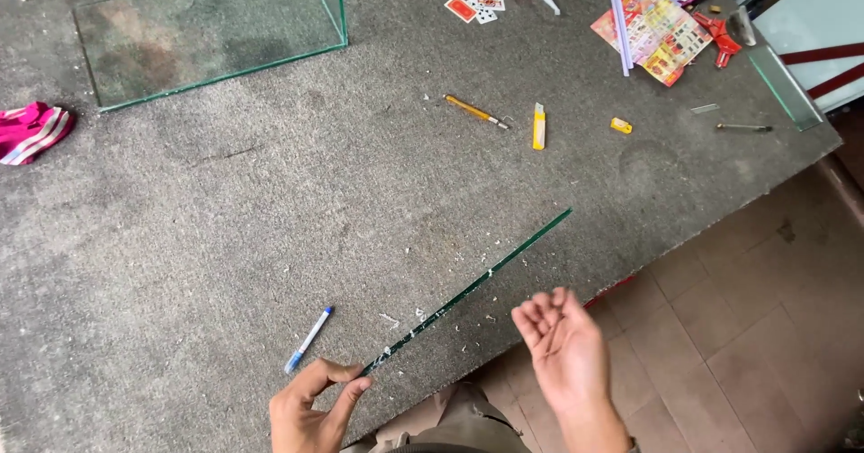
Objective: Preparing and assembling glass panels on a workbench, including cleaning edges and inspecting components.
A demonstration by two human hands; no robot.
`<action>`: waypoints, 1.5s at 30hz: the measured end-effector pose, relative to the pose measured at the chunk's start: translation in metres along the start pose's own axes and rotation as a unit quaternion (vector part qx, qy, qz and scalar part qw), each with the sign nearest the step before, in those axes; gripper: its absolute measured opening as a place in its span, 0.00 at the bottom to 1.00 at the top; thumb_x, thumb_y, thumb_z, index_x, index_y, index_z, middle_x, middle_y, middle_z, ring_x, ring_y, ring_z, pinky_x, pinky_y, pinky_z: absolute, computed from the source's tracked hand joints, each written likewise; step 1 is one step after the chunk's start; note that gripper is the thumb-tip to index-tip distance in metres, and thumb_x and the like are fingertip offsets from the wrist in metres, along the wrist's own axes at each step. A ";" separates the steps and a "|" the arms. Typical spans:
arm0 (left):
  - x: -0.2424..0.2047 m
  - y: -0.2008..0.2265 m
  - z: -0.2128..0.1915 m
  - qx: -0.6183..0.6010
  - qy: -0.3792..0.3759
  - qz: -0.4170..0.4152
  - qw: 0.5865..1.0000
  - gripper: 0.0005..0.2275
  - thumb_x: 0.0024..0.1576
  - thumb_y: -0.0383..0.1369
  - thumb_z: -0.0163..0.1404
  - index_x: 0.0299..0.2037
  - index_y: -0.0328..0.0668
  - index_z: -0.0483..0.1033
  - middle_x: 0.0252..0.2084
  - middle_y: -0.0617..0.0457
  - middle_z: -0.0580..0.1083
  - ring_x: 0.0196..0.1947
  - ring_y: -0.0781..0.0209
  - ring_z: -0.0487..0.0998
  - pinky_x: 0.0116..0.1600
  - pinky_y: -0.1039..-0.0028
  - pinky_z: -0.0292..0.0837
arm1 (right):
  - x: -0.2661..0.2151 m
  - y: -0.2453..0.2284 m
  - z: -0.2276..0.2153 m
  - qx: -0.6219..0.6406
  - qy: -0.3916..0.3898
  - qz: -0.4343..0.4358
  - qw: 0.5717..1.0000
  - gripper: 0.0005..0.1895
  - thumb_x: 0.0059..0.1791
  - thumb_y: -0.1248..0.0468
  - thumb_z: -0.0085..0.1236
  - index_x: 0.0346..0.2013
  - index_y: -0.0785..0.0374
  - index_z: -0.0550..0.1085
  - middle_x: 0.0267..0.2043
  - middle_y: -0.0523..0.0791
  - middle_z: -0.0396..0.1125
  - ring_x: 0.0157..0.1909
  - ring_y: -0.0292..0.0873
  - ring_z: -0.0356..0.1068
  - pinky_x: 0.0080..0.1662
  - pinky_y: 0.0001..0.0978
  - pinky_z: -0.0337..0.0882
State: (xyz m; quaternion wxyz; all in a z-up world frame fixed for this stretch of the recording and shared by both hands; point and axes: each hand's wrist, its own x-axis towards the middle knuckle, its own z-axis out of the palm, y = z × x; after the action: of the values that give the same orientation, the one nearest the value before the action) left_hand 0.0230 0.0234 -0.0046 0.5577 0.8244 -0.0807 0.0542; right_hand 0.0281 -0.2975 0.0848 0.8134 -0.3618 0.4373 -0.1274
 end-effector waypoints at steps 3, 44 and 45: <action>-0.003 -0.008 0.001 0.010 -0.008 0.003 1.000 0.06 0.51 0.39 0.69 0.32 0.53 0.86 0.36 0.60 0.90 0.36 0.71 0.94 0.48 0.79 0.92 | -0.009 0.023 0.004 -0.070 0.013 -0.027 0.997 0.18 0.67 0.58 0.36 0.42 0.65 0.69 0.60 0.61 0.75 0.60 0.59 0.77 0.66 0.56 0.78; -0.011 0.020 0.005 -0.033 -0.022 0.055 0.998 0.09 0.51 0.40 0.70 0.35 0.49 0.87 0.37 0.59 0.89 0.37 0.71 0.92 0.48 0.80 0.88 | -0.025 0.032 0.018 -0.836 -0.089 -0.225 0.492 0.09 0.66 0.59 0.37 0.46 0.51 0.67 0.19 0.37 0.69 0.15 0.38 0.67 0.16 0.30 0.66; -0.011 0.020 0.004 -0.028 -0.026 0.063 0.997 0.09 0.51 0.40 0.70 0.35 0.49 0.87 0.38 0.60 0.89 0.38 0.71 0.92 0.48 0.81 0.89 | -0.027 0.037 0.014 -0.823 -0.105 -0.267 0.491 0.08 0.66 0.59 0.39 0.45 0.51 0.67 0.18 0.38 0.69 0.14 0.39 0.68 0.15 0.31 0.68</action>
State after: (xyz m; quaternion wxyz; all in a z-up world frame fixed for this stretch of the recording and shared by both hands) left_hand 0.0086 0.0128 0.0100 0.5734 0.8031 -0.1482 0.0651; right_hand 0.0196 -0.2501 0.0810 0.1136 -0.9769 0.1372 0.1183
